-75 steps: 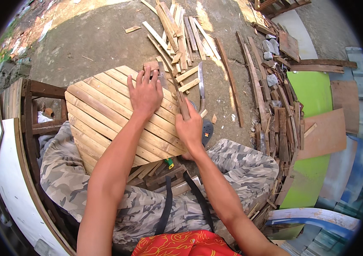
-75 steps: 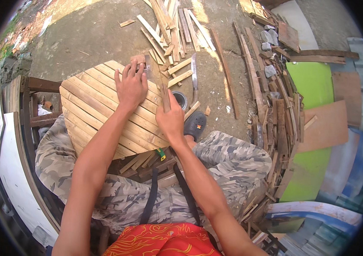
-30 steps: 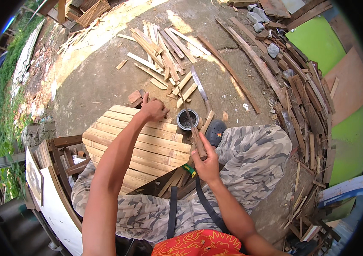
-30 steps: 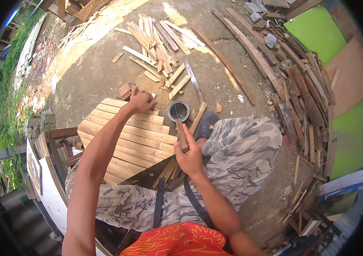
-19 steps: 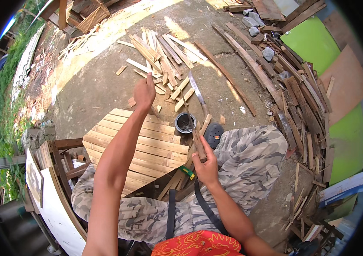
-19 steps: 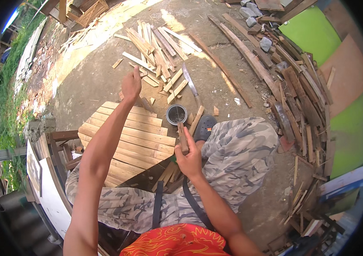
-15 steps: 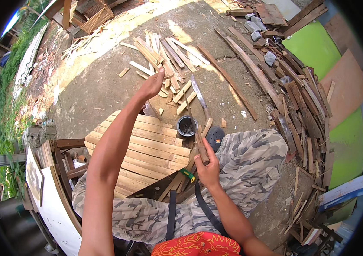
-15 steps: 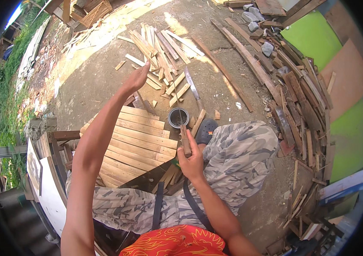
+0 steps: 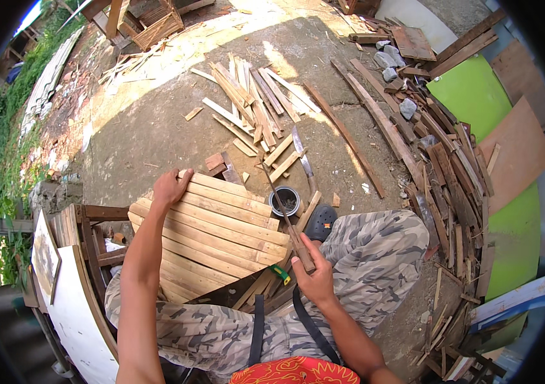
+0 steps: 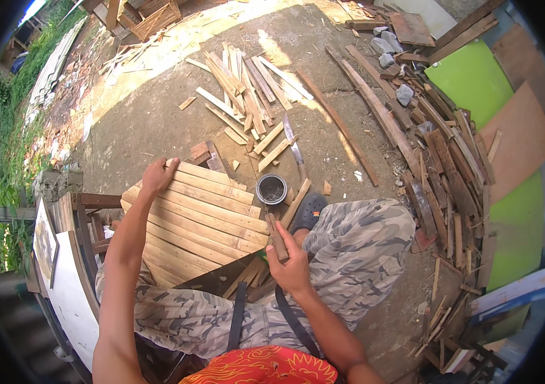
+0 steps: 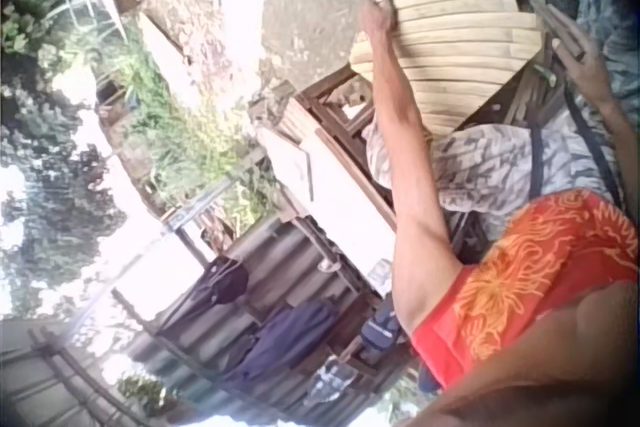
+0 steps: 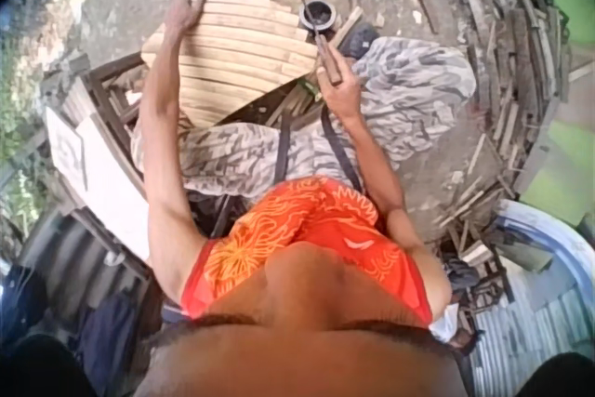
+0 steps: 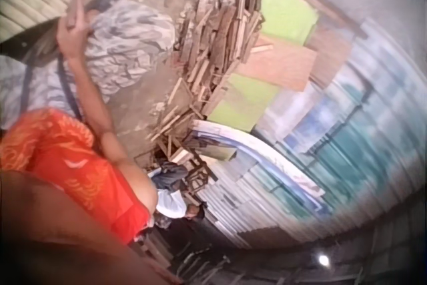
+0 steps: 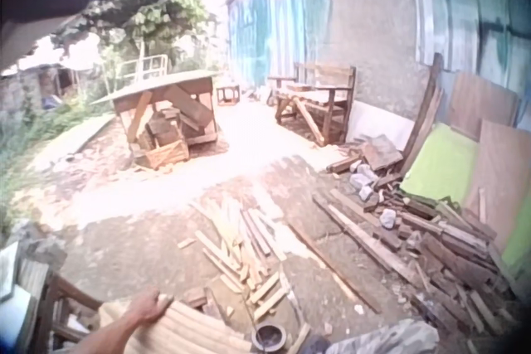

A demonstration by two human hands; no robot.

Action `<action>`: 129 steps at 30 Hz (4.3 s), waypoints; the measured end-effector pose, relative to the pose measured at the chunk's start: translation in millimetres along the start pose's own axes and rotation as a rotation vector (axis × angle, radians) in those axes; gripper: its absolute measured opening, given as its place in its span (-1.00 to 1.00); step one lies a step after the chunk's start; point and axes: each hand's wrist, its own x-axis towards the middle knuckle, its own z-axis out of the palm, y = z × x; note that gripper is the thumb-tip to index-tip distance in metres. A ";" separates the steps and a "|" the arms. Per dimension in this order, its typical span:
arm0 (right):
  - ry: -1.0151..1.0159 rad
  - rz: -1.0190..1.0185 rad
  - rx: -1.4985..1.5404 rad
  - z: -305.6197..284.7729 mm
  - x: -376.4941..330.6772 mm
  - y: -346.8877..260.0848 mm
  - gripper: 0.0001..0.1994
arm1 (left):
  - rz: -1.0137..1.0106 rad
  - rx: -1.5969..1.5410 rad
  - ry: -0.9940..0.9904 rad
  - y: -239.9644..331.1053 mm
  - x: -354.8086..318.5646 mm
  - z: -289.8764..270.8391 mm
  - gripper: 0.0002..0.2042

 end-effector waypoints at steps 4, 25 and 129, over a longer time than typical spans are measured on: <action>0.011 -0.053 -0.004 0.3 4.4 -7.5 -0.44 | -0.095 -0.080 0.021 3.1 -0.8 3.5 -0.21; -0.320 0.119 -0.135 -5.3 0.9 -124.2 -0.39 | -0.239 -0.066 0.287 108.1 -53.7 62.8 -0.27; -0.262 0.027 -0.219 17.0 5.1 -70.5 -0.30 | -0.194 -0.003 0.363 101.7 -43.3 79.5 -0.42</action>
